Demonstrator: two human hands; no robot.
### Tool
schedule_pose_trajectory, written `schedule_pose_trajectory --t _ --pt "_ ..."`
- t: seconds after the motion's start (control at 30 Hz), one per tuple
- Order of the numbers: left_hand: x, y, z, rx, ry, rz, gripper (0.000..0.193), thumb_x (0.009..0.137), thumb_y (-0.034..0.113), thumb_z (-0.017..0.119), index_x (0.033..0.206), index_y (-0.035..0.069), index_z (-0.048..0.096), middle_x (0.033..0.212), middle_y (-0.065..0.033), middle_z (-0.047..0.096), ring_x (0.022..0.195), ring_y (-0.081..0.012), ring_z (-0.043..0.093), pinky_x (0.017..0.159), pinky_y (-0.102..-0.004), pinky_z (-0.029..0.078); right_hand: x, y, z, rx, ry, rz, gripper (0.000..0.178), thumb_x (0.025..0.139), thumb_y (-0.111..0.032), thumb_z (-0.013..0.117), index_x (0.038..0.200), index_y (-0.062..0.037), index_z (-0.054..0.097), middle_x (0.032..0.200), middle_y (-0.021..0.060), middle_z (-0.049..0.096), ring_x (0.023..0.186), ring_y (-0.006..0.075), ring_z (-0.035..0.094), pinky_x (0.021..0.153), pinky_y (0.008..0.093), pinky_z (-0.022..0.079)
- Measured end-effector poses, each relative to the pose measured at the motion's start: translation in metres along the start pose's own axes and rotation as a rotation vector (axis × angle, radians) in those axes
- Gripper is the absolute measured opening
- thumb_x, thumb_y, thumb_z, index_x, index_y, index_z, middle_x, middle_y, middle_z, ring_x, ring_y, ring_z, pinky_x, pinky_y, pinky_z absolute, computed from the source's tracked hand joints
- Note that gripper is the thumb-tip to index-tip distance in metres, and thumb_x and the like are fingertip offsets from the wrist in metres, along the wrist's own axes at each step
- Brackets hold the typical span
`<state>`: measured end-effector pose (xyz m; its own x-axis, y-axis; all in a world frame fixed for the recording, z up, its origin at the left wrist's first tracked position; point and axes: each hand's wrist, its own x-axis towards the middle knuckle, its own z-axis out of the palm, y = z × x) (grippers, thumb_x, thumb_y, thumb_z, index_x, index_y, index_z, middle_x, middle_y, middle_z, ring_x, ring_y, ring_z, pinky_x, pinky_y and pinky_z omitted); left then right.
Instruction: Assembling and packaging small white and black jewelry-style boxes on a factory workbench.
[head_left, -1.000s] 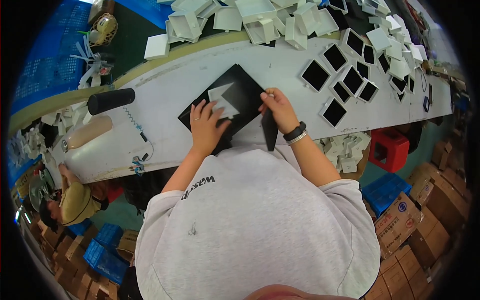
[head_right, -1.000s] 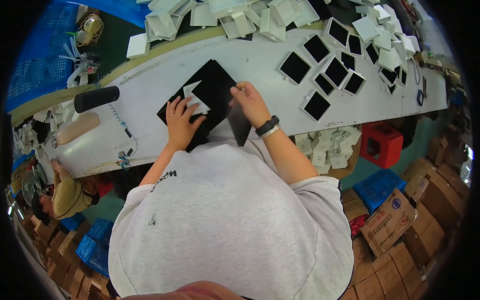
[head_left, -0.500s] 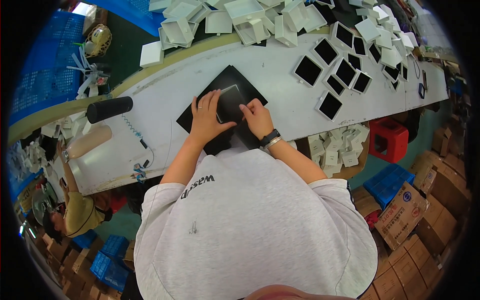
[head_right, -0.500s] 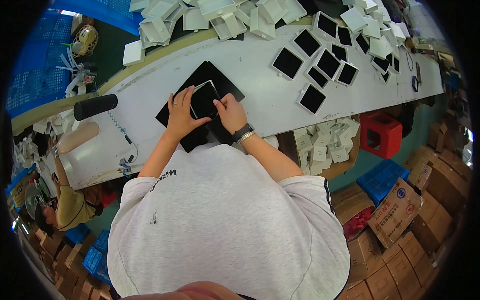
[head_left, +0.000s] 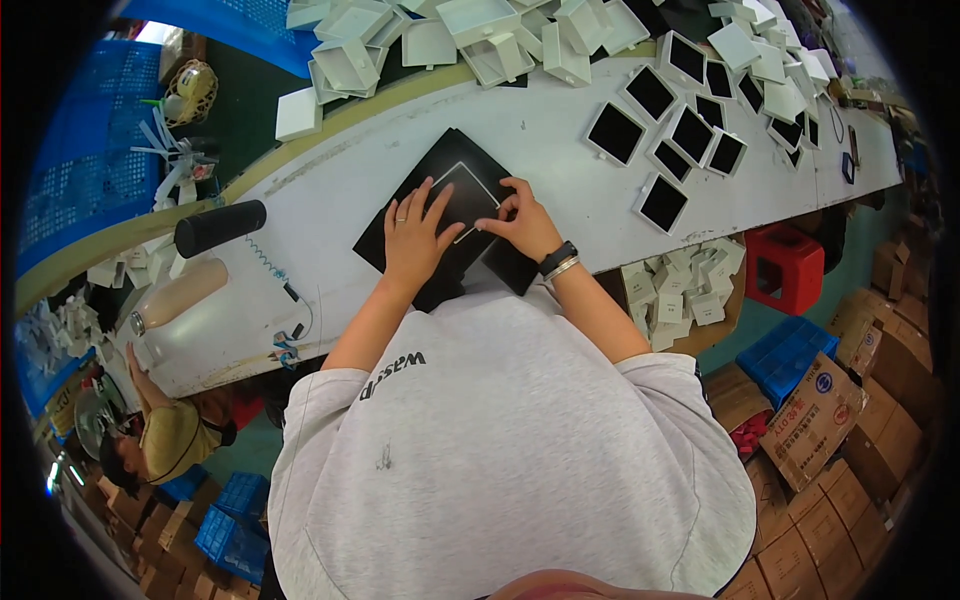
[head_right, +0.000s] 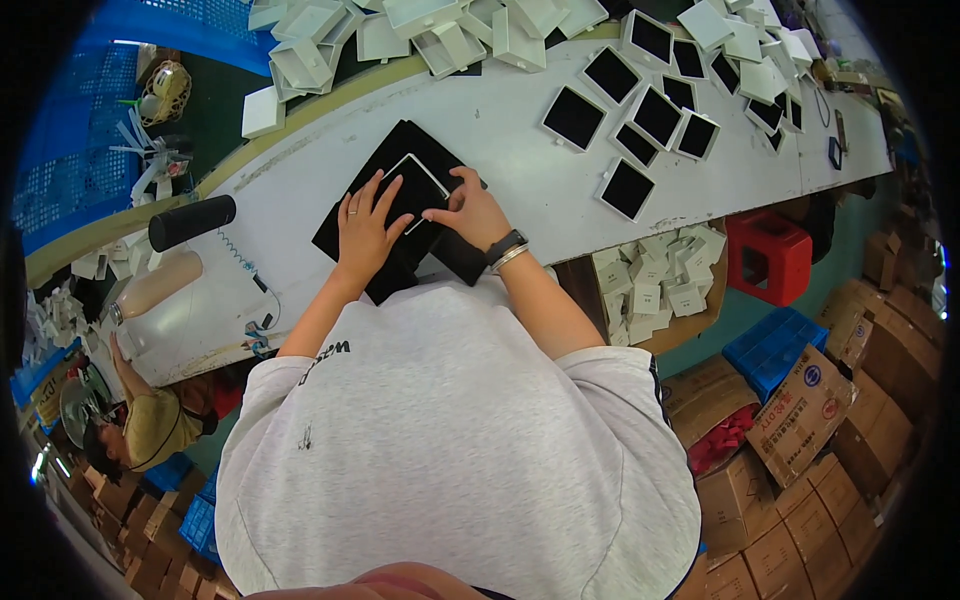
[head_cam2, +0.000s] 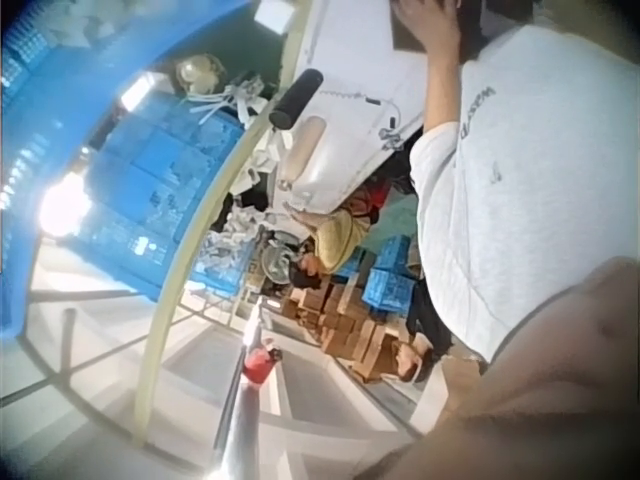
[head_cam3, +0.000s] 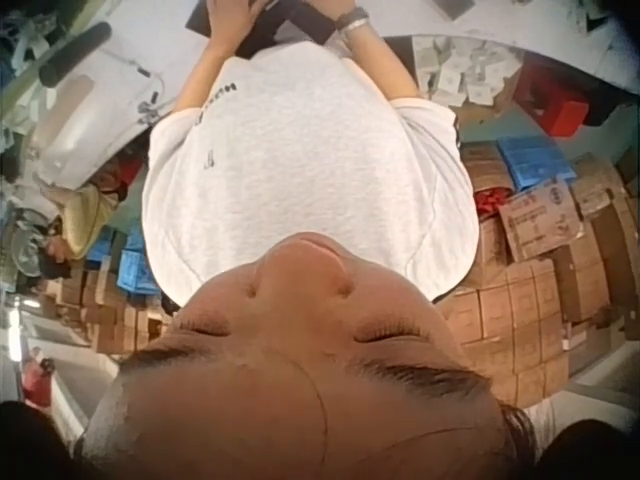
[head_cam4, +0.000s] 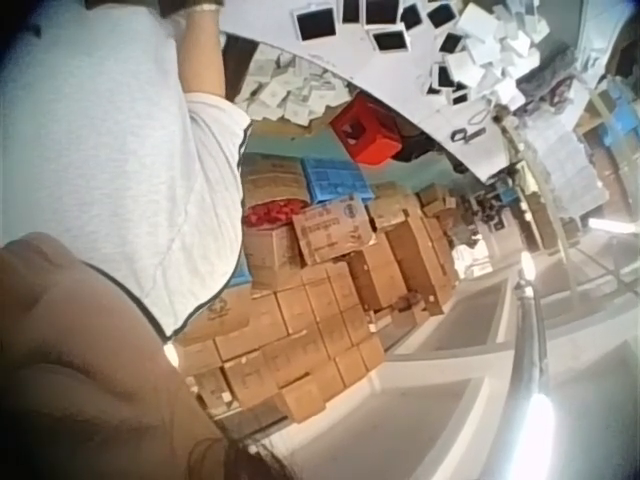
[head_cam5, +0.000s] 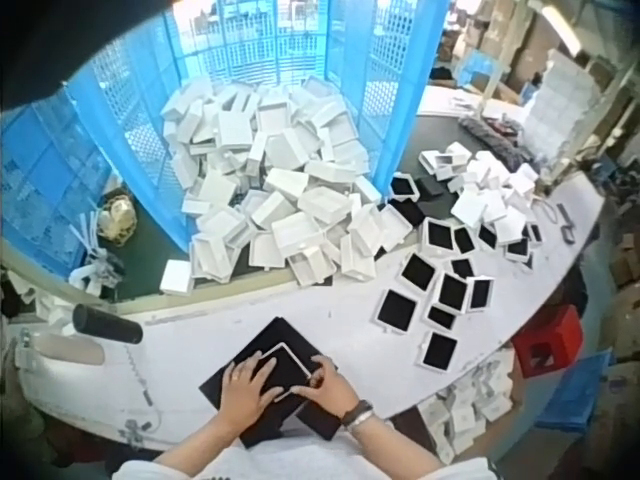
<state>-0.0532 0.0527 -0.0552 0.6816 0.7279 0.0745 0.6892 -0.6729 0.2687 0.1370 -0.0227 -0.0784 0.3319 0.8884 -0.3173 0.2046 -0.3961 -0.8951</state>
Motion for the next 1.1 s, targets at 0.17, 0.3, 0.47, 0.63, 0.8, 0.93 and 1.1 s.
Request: schedule_pose_trajectory --t 0.17,0.3,0.47,0.63,0.8,0.93,1.1 --pt "0.007 0.009 0.003 0.069 -0.025 -0.048 0.059 0.080 0.043 0.063 0.132 0.022 0.047 0.135 -0.0056 0.045 0.115 -0.0270 0.048 0.098 -0.0459 0.034 0.003 0.014 0.001 -0.051 -0.156 0.010 0.047 0.077 -0.031 0.074 0.109 -0.0042 0.052 0.065 0.0077 0.060 0.059 0.0198 0.057 0.056 0.0320 0.044" --pt "0.009 0.009 0.002 0.135 0.061 0.011 0.060 0.080 0.046 0.063 0.131 0.017 0.048 0.132 -0.0040 0.046 0.114 -0.0244 0.047 0.098 -0.0465 0.033 0.007 0.012 0.003 0.014 -0.121 0.051 0.040 0.081 -0.031 0.069 0.106 -0.0039 0.053 0.069 0.0094 0.061 0.063 0.0225 0.060 0.057 0.0339 0.045" --pt "-0.001 0.015 -0.006 0.215 0.070 0.019 0.057 0.081 0.042 0.062 0.128 0.012 0.051 0.128 -0.0017 0.050 0.115 -0.0214 0.045 0.102 -0.0460 0.027 0.012 -0.001 0.005 -0.193 -0.057 0.146 0.029 0.085 -0.030 0.059 0.096 -0.0038 0.053 0.072 0.0124 0.064 0.070 0.0317 0.063 0.061 0.0409 0.047" --pt "-0.005 0.020 -0.011 0.244 0.071 -0.005 0.050 0.081 0.035 0.062 0.124 0.012 0.054 0.123 -0.0008 0.053 0.114 -0.0197 0.045 0.103 -0.0451 0.024 0.014 -0.007 0.003 -0.287 -0.083 0.109 0.029 0.084 -0.033 0.058 0.092 -0.0056 0.053 0.072 0.0125 0.064 0.071 0.0327 0.062 0.062 0.0423 0.047" --pt "0.002 0.023 -0.014 0.187 0.035 0.037 0.046 0.080 0.031 0.064 0.120 0.010 0.056 0.120 -0.0017 0.055 0.112 -0.0202 0.048 0.104 -0.0453 0.026 0.019 -0.026 -0.004 -0.491 -0.091 0.036 0.034 0.084 -0.041 0.059 0.089 -0.0071 0.055 0.071 0.0129 0.064 0.070 0.0334 0.062 0.061 0.0439 0.047" --pt "-0.008 0.006 0.000 0.062 0.059 0.143 0.041 0.080 0.025 0.065 0.117 0.009 0.057 0.116 -0.0048 0.057 0.108 -0.0221 0.053 0.104 -0.0457 0.029 0.030 -0.020 -0.005 -0.577 -0.175 0.002 0.037 0.085 -0.044 0.057 0.085 -0.0067 0.055 0.071 0.0134 0.063 0.069 0.0346 0.062 0.059 0.0443 0.047" --pt "0.008 0.021 -0.020 0.047 -0.042 0.048 0.035 0.081 0.019 0.064 0.114 0.008 0.058 0.111 -0.0087 0.060 0.106 -0.0243 0.056 0.101 -0.0419 0.036 0.027 -0.014 -0.005 -0.555 -0.124 -0.096 0.034 0.087 -0.040 0.056 0.081 -0.0069 0.053 0.068 0.0152 0.062 0.067 0.0369 0.061 0.058 0.0462 0.046"
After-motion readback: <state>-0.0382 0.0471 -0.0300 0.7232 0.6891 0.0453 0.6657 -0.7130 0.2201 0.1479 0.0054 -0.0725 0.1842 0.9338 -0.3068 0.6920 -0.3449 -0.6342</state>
